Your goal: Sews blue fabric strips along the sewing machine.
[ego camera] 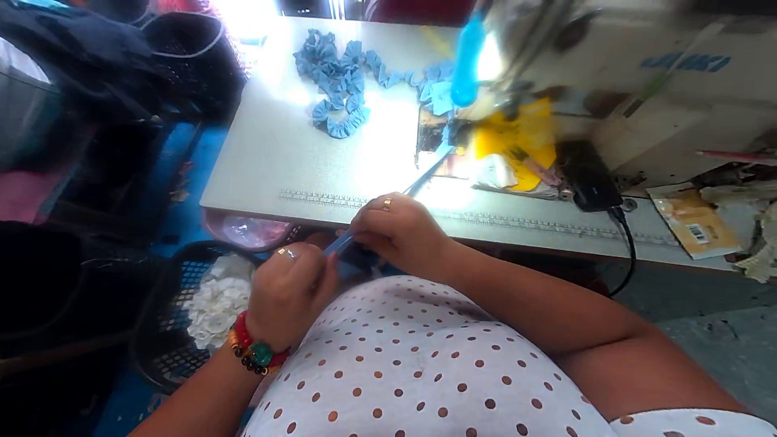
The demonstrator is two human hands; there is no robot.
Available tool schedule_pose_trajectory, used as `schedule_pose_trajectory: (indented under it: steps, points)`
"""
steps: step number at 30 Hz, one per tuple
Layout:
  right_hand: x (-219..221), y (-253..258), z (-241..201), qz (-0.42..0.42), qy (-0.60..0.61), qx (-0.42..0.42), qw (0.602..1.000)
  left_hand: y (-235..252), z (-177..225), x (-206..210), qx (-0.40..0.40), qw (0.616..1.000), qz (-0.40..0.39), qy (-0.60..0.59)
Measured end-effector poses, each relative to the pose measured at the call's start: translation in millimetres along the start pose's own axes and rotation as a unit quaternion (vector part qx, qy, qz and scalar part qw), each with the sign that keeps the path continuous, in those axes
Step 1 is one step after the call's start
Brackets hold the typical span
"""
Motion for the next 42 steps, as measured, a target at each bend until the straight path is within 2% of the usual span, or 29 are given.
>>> schedule_pose_trajectory:
  steps: [5, 7, 9, 11, 14, 17, 20, 25, 32, 37, 40, 42]
  points:
    - [-6.7, -5.2, -13.6, -0.022, -0.068, -0.021, 0.997, -1.3, 11.9, -0.4, 0.063, 0.998, -0.01, -0.001]
    - [-9.8, -12.6, -29.7, -0.06, -0.149, -0.042, 0.986, -1.6, 22.9, 3.7, 0.107, 0.993, -0.051, -0.008]
    - [-15.3, -26.8, -43.4, -0.089, -0.201, -0.046, 0.975, -1.3, 29.1, 13.1, 0.119, 0.983, -0.124, -0.067]
    - [-23.3, -48.4, -47.5, -0.1, -0.214, -0.037, 0.971, -4.0, 24.5, 27.7, 0.086, 0.96, -0.213, -0.16]
    - [-29.5, -87.8, -37.2, -0.126, -0.179, -0.007, 0.976, -14.6, 9.8, 50.7, 0.029, 0.899, -0.323, -0.293]
    - [-24.9, -116.8, -15.9, -0.124, -0.152, 0.014, 0.98, -17.0, 0.7, 65.3, -0.005, 0.853, -0.365, -0.374]
    - [-15.2, -128.2, 12.5, -0.113, -0.157, 0.012, 0.981, -13.3, -6.8, 78.4, -0.032, 0.839, -0.381, -0.387]
    - [-18.7, -124.9, 55.8, -0.064, -0.185, 0.0, 0.981, -9.2, -20.4, 93.1, -0.081, 0.857, -0.355, -0.365]
    - [-35.9, -109.5, 106.5, -0.017, -0.222, 0.008, 0.975, -12.7, -32.7, 92.7, -0.14, 0.891, -0.272, -0.336]
    - [-48.1, -87.5, 146.7, -0.018, -0.228, 0.1, 0.968, -1.9, -48.8, 92.1, -0.211, 0.926, -0.16, -0.27]
    - [-49.9, -80.1, 161.9, -0.03, -0.24, 0.153, 0.958, 7.0, -61.6, 100.2, -0.291, 0.902, -0.132, -0.29]
    - [-48.0, -77.8, 161.8, -0.03, -0.244, 0.183, 0.952, 9.7, -64.6, 107.2, -0.354, 0.845, -0.129, -0.38]
Point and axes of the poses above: each hand's wrist, its own y-axis towards the middle knuckle, its own x-axis out of the palm, z = x × y, the point moved 9 cm from there along y, towards the middle knuckle, and after that the axes turned 11 degrees about -z, right-handed, at the moved point
